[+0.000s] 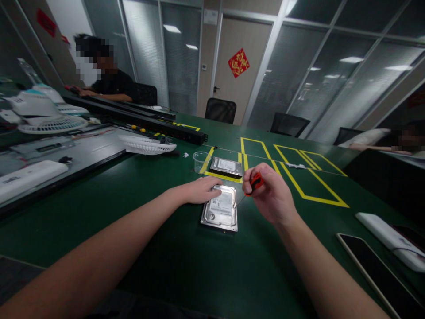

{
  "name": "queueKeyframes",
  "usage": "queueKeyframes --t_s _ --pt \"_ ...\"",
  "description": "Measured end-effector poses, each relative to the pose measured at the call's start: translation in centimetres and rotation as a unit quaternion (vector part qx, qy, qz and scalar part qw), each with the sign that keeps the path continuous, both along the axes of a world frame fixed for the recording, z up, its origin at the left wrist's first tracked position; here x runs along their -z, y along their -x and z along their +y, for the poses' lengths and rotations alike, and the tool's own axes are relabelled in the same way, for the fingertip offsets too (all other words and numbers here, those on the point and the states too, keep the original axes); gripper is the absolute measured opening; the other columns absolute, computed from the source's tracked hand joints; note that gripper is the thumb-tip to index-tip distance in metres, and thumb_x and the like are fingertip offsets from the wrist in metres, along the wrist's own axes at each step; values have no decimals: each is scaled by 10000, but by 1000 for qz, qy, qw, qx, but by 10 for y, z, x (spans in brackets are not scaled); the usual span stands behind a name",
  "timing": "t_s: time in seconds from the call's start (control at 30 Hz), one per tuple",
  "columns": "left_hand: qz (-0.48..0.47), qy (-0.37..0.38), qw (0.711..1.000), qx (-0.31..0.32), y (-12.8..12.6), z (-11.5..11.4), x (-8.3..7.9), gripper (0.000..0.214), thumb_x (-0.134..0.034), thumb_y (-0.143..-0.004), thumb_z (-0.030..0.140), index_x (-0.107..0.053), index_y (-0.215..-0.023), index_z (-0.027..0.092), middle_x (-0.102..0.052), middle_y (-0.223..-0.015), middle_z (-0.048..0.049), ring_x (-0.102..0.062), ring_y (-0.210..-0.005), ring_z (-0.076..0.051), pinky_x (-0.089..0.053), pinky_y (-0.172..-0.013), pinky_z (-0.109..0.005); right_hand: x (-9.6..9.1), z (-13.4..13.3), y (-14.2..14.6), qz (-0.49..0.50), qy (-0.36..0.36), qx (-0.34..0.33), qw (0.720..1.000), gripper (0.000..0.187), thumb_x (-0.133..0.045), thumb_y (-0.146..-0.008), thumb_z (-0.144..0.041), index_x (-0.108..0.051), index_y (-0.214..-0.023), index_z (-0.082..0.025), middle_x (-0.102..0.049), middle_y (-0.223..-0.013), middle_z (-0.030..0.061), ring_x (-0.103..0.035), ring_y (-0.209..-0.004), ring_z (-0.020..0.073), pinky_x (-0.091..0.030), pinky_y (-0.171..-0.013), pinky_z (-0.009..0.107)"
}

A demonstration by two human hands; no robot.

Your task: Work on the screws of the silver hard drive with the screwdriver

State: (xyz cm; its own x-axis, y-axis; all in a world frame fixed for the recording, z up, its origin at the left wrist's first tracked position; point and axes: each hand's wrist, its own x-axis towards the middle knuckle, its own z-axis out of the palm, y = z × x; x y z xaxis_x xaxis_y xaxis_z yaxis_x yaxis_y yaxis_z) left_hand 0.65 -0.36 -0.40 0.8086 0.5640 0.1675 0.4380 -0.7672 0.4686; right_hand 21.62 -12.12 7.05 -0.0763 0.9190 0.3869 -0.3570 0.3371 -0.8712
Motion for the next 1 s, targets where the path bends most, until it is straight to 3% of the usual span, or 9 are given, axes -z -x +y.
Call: queueKeyframes --t_s 0.23,0.47,0.77,1.0 --pt "-2 -2 1000 5 0 1 1 477 -436 -1059 498 -540 -1420 203 -589 -1454 -123 -545 -1325 -287 -415 -1109 -427 0 -1 0 -8 -2 14 1000 154 -601 -968 -308 -665 -852 -227 -650 -836 23 -486 -569 116 -367 -566 298" --pt "9 -1 1000 -2 0 -2 -2 481 -439 -1056 486 -536 -1419 186 -570 -1476 -138 -528 -1353 -299 -398 -1135 -439 -1 2 0 2 11 23 1000 381 -505 -998 -433 -749 -831 -193 -622 -743 51 -469 -577 141 -384 -574 312" --pt "7 2 1000 -2 0 0 -1 487 -434 -1061 510 -535 -1424 202 -578 -1465 -126 -539 -1341 -291 -406 -1125 -422 1 0 1 -8 -3 14 1000 240 -587 -969 -366 -660 -812 -200 -627 -821 43 -534 -680 162 -401 -619 300" --pt "4 2 1000 -6 0 -3 -3 483 -437 -1055 498 -540 -1417 195 -574 -1474 -135 -534 -1349 -300 -403 -1131 -444 -1 -2 1 -14 2 19 1000 156 -649 -928 -344 -609 -827 -231 -650 -857 23 -504 -603 140 -384 -579 302"
